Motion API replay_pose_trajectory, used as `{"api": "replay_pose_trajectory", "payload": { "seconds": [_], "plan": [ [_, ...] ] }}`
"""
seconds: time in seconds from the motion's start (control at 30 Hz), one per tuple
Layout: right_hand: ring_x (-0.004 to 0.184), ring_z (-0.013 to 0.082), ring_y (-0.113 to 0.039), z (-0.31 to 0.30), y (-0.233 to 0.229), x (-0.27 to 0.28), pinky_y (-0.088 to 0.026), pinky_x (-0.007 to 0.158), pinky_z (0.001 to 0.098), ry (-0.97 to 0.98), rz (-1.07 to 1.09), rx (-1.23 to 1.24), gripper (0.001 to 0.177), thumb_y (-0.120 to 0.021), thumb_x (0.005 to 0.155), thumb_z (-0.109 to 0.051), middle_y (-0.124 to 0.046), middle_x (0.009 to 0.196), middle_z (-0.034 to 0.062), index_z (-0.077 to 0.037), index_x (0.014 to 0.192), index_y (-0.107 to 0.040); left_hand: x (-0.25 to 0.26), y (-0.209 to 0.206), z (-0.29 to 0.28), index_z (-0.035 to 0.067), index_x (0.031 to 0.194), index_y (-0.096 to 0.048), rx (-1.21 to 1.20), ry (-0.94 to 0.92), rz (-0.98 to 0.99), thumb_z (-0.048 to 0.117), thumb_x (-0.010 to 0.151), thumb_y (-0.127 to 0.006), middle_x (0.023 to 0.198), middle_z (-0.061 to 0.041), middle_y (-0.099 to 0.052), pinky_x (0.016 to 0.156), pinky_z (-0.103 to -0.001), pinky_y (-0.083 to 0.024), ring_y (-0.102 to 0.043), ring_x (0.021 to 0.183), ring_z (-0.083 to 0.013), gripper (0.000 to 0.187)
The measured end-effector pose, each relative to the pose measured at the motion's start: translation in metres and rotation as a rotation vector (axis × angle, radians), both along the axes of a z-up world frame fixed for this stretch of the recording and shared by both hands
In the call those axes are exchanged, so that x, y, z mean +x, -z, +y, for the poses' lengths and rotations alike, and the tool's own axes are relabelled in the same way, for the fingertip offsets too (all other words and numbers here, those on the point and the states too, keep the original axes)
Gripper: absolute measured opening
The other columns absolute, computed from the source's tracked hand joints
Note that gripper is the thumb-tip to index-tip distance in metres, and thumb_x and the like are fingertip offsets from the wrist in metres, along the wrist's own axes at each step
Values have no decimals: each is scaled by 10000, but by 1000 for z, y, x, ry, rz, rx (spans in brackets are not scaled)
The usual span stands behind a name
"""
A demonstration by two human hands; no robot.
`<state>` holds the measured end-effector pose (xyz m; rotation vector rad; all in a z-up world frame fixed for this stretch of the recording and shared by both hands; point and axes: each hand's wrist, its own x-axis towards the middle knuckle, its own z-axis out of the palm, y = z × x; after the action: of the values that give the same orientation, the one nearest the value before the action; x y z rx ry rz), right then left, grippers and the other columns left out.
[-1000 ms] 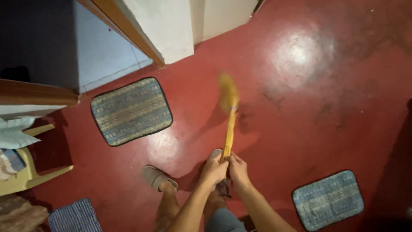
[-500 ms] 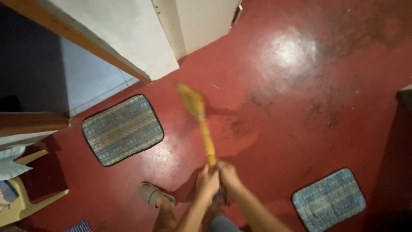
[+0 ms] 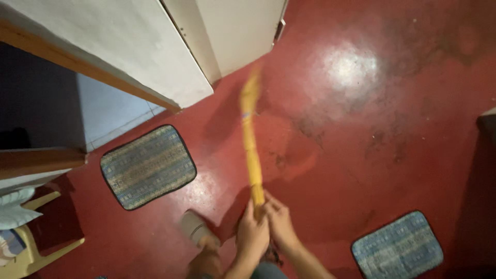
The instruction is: The person sweeps a red floor using a handheld broom, moving around furniture and across floor mats.
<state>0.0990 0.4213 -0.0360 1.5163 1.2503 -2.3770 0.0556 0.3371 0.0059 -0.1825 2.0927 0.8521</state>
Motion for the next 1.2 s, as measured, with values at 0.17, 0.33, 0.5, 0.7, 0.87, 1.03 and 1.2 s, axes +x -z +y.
{"api": "replay_pose_trajectory", "payload": {
  "seconds": [0.17,0.33,0.5,0.7,0.87,1.03,1.2],
  "plan": [
    [775,146,-662,-15,9,-8,-544,729,291,-548,-39,-19,495,-641,856,-152,-746,873,80,2,1323,-693,13,6,-24,133,1462,-495,-53,-431,-112,458,975,-489,1196,-227,-763,874,-427,-591,-756,1069,-337,586],
    [813,135,-688,2,82,-61,-571,776,299,-533,39,-30,307,-678,850,-169,-766,915,53,-40,1112,-773,-36,51,-5,104,1424,-531,-16,-568,-249,422,1025,-483,1225,-199,-680,867,-490,-553,-688,1061,-355,512],
    [779,168,-705,75,115,-129,-569,727,316,-398,-85,89,251,-621,901,-172,-767,868,86,21,961,-769,-119,110,60,122,1283,-666,306,-365,-204,359,970,-552,1097,-102,-754,879,-402,-553,-708,1026,-222,409],
    [864,164,-633,106,42,-137,-553,763,326,-199,44,243,403,-506,950,-153,-710,1011,106,37,1266,-666,-142,67,104,139,1362,-569,196,-88,24,391,1008,-536,1136,-230,-709,831,-500,-541,-678,1051,-426,435],
    [972,153,-669,81,2,-93,-553,861,294,-58,55,52,536,-549,920,-79,-715,1204,130,42,1442,-552,-95,17,80,172,1501,-433,204,-123,-33,386,970,-523,1120,-257,-718,865,-485,-562,-701,1069,-414,580],
    [1022,181,-692,98,22,-70,-559,880,296,-35,84,-74,522,-576,925,-76,-721,1249,164,73,1425,-562,-57,47,88,64,1495,-366,223,-166,130,341,975,-628,1242,-287,-664,933,-473,-558,-664,1164,-410,644],
    [1053,232,-716,148,57,-39,-574,927,338,-162,104,-109,527,-588,921,-123,-729,1227,169,68,1411,-555,-30,54,136,312,1525,-414,-167,-116,-95,511,950,-510,1082,-202,-750,869,-531,-556,-713,1011,-419,616]
  ]
}}
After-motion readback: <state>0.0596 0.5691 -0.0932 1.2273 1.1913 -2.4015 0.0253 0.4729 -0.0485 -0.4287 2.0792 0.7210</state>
